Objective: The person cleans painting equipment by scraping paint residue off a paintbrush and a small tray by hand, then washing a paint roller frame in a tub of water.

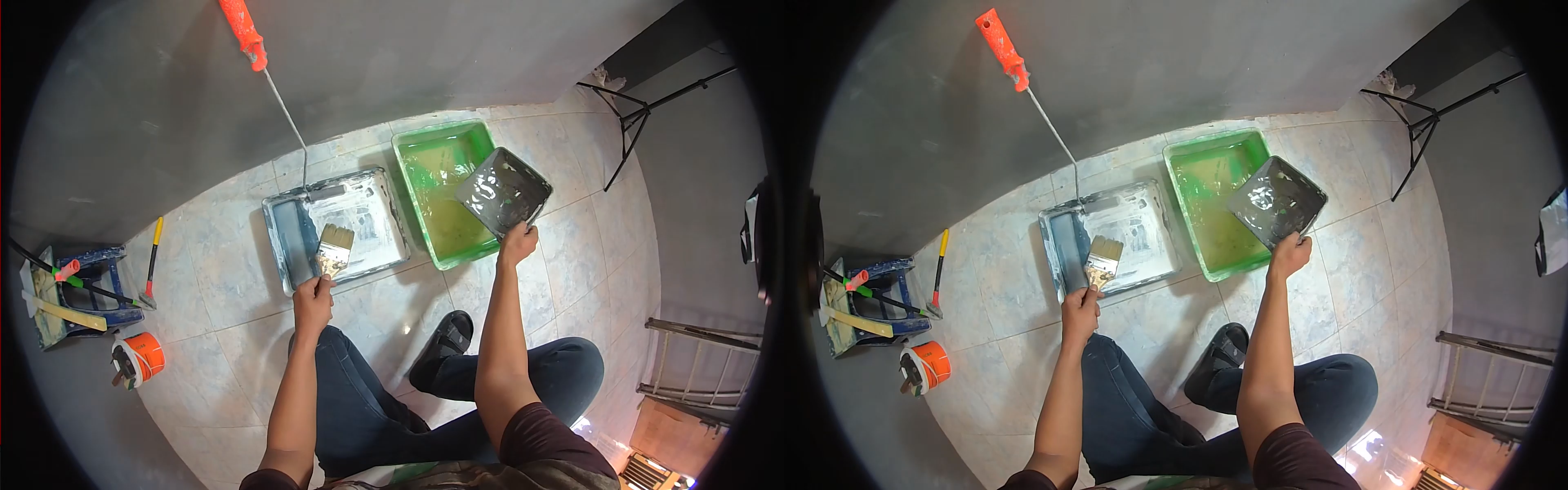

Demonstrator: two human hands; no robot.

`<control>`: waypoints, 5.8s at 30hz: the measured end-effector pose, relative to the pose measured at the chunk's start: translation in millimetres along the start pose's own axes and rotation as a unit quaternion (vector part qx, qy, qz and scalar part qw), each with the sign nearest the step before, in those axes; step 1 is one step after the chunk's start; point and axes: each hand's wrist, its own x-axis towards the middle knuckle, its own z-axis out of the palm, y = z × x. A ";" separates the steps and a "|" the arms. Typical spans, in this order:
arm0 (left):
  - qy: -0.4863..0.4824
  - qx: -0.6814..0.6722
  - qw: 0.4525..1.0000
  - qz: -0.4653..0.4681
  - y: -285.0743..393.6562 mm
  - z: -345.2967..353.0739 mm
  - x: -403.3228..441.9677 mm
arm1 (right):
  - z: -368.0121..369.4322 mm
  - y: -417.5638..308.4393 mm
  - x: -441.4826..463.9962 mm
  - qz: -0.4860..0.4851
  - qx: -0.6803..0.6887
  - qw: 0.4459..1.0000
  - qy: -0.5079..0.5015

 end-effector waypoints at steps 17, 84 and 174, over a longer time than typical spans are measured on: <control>0.000 -0.008 1.000 0.005 -11.4 2.9 3.7 | -3.4 -9.4 5.7 -0.049 -0.013 0.999 -0.006; -0.014 -0.047 0.999 -0.001 -25.5 -6.8 -6.0 | -51.3 -148.2 29.9 -0.386 -0.083 0.917 0.056; 0.107 -0.217 0.964 0.114 -72.5 39.0 3.7 | 47.8 -37.0 -246.1 -0.453 -0.251 0.639 -0.569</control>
